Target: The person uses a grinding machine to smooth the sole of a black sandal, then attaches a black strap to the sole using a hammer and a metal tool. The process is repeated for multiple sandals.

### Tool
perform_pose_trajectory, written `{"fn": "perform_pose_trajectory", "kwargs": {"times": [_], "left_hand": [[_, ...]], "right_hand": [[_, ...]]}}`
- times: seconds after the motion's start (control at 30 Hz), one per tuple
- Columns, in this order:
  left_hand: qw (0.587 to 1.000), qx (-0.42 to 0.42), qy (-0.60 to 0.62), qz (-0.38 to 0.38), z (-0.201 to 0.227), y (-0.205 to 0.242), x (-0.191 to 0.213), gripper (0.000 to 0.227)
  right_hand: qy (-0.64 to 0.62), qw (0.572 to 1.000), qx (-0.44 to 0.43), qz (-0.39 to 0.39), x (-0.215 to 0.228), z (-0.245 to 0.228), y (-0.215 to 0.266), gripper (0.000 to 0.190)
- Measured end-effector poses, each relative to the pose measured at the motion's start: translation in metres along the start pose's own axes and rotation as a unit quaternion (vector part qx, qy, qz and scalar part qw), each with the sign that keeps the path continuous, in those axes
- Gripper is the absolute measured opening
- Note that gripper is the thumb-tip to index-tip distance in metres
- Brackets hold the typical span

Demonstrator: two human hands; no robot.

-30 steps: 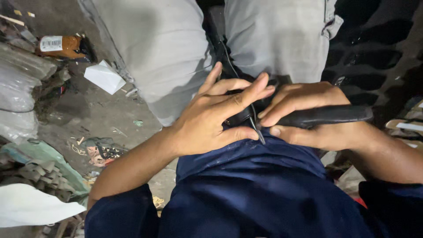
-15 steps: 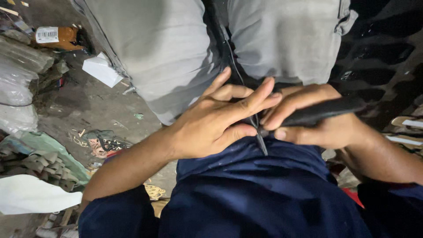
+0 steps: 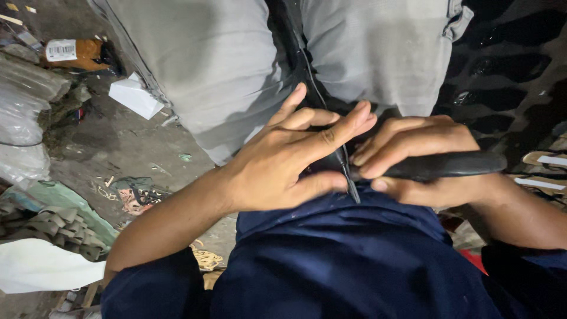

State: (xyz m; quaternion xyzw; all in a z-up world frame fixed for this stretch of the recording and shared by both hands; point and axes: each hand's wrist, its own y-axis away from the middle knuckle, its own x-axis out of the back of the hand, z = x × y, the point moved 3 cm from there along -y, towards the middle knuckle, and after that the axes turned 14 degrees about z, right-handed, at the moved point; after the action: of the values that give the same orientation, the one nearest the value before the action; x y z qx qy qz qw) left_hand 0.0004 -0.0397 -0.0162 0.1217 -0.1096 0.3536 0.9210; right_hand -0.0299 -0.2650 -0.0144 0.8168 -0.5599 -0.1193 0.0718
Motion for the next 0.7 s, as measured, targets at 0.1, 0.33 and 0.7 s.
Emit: {"fn": "perform_pose_trajectory", "kwargs": {"times": [0.1, 0.33, 0.7], "left_hand": [[0.999, -0.021, -0.001, 0.038, 0.004, 0.001, 0.003, 0.119], [0.998, 0.01, -0.005, 0.054, 0.004, 0.0, -0.002, 0.114], [0.966, -0.056, -0.163, 0.193, 0.03, -0.016, -0.008, 0.078]], "right_hand": [[-0.043, 0.999, 0.003, -0.025, 0.004, 0.0, 0.005, 0.019], [-0.034, 0.999, 0.016, -0.01, 0.002, 0.011, 0.017, 0.02], [0.267, 0.941, 0.147, 0.143, 0.007, -0.032, 0.01, 0.051]]}}
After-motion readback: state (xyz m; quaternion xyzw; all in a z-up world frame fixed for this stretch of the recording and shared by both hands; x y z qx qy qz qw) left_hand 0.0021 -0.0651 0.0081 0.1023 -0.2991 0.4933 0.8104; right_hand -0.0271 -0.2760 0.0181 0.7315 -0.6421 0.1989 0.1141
